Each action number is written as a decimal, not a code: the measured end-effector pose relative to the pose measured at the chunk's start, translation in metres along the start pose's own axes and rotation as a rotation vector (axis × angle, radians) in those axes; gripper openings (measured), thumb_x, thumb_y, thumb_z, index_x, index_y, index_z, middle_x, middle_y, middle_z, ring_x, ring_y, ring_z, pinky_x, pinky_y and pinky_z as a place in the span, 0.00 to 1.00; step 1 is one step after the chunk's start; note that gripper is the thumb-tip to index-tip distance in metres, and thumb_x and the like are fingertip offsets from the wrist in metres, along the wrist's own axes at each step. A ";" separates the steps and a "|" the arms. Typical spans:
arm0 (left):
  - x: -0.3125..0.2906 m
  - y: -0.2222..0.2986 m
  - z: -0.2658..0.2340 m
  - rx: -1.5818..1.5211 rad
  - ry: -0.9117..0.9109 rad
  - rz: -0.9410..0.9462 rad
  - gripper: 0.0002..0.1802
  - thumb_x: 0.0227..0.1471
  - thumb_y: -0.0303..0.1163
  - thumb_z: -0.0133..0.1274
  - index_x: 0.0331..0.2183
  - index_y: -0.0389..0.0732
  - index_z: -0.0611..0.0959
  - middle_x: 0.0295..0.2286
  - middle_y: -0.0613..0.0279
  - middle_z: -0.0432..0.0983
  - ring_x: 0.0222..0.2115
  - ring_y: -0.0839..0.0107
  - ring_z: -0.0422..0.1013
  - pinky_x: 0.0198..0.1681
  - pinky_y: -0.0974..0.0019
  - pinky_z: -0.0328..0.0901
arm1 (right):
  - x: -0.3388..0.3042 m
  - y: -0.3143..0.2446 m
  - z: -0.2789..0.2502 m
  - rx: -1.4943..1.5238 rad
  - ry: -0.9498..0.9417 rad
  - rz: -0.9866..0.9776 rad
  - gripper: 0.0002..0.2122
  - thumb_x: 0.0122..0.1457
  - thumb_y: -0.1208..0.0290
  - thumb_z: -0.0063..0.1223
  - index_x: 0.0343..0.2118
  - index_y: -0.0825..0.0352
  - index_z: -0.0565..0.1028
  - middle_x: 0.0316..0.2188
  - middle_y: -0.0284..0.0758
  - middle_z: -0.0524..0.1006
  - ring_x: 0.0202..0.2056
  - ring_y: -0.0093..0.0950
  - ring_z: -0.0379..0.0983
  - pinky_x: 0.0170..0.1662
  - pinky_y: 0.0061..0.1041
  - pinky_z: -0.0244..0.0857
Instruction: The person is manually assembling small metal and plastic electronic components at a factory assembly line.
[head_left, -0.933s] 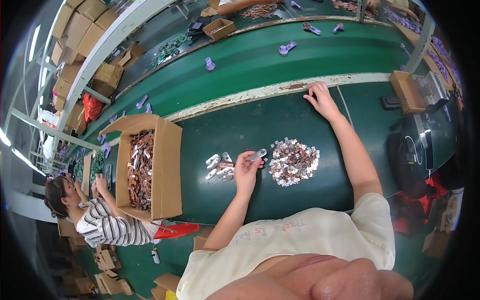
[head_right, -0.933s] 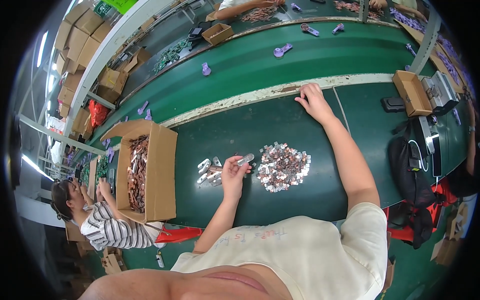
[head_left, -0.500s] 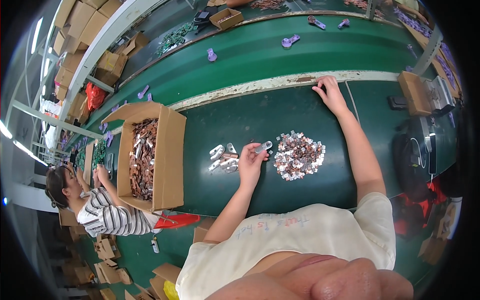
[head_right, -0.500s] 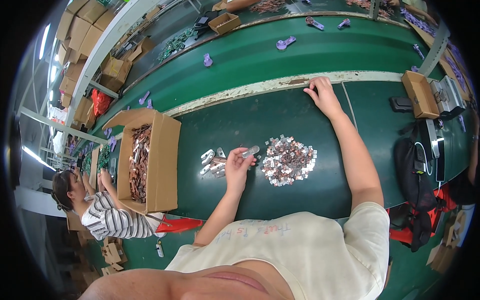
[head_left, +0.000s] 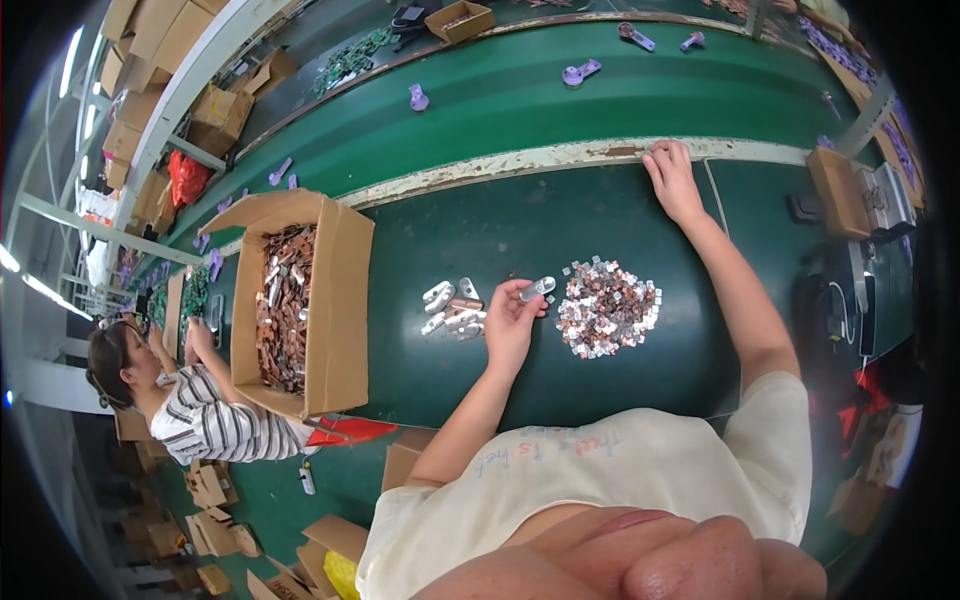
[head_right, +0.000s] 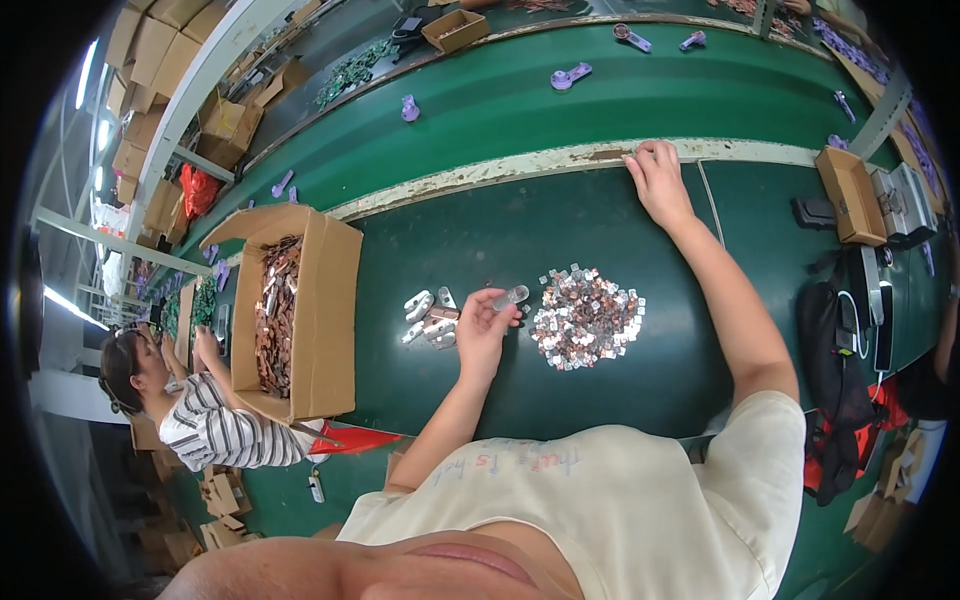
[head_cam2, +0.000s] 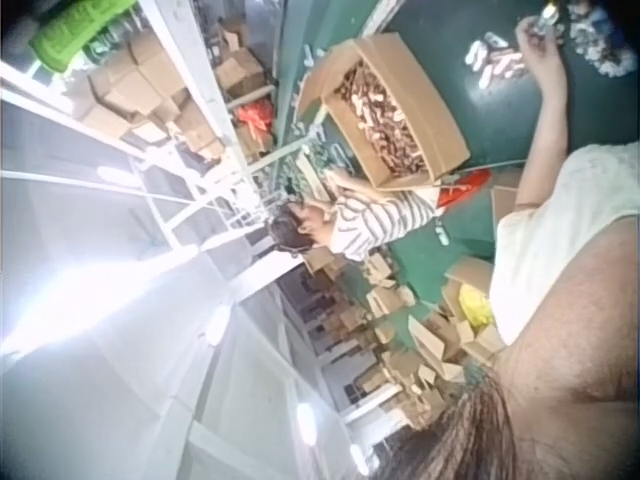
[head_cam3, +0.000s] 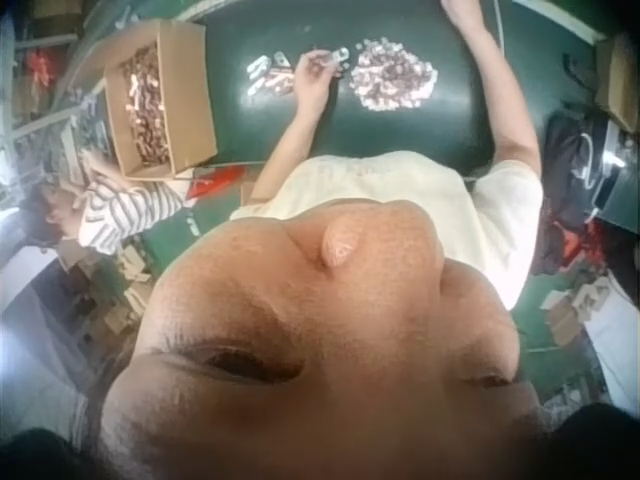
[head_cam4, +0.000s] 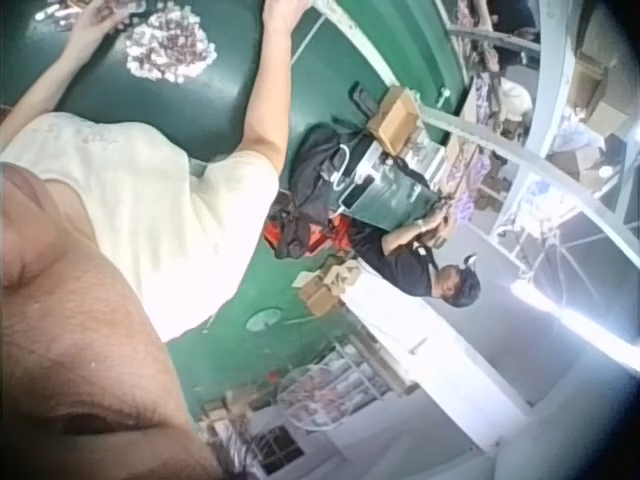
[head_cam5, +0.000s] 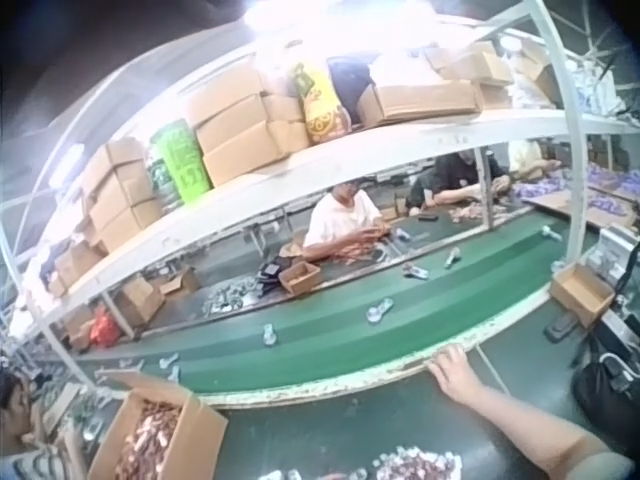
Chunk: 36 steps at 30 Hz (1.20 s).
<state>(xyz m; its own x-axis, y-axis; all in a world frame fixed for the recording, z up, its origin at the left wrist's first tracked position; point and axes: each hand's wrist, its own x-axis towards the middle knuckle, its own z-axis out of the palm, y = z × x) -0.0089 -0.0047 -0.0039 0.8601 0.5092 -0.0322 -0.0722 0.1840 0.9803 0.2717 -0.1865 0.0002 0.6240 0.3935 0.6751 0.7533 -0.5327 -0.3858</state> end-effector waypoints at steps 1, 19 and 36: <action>0.000 0.000 0.000 0.013 -0.001 -0.012 0.14 0.47 0.17 0.50 0.38 0.33 0.68 0.31 0.57 0.71 0.29 0.73 0.71 0.31 0.74 0.66 | 0.009 0.007 0.001 -0.054 -0.013 -0.071 0.08 0.53 0.69 0.50 0.29 0.69 0.67 0.37 0.42 0.66 0.43 0.39 0.60 0.46 0.34 0.57; -0.003 0.004 0.000 0.050 -0.009 -0.020 0.13 0.48 0.15 0.49 0.38 0.34 0.69 0.29 0.57 0.73 0.29 0.75 0.72 0.32 0.75 0.68 | 0.244 0.257 0.125 -0.155 -0.445 0.785 0.32 0.49 0.35 0.35 0.55 0.47 0.61 0.59 0.40 0.50 0.60 0.45 0.42 0.56 0.54 0.34; -0.001 0.007 0.000 -0.017 0.044 -0.004 0.13 0.48 0.19 0.50 0.39 0.31 0.71 0.29 0.58 0.74 0.28 0.75 0.71 0.34 0.75 0.67 | -0.005 -0.075 -0.054 0.079 -0.714 -0.201 0.19 0.45 0.78 0.55 0.43 0.67 0.66 0.36 0.40 0.67 0.37 0.41 0.68 0.38 0.34 0.64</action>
<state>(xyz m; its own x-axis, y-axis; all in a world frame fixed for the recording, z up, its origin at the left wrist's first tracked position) -0.0101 -0.0034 0.0032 0.8374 0.5447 -0.0454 -0.0773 0.2003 0.9767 0.2009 -0.1886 0.0603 0.4351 0.8831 0.1755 0.8632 -0.3537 -0.3603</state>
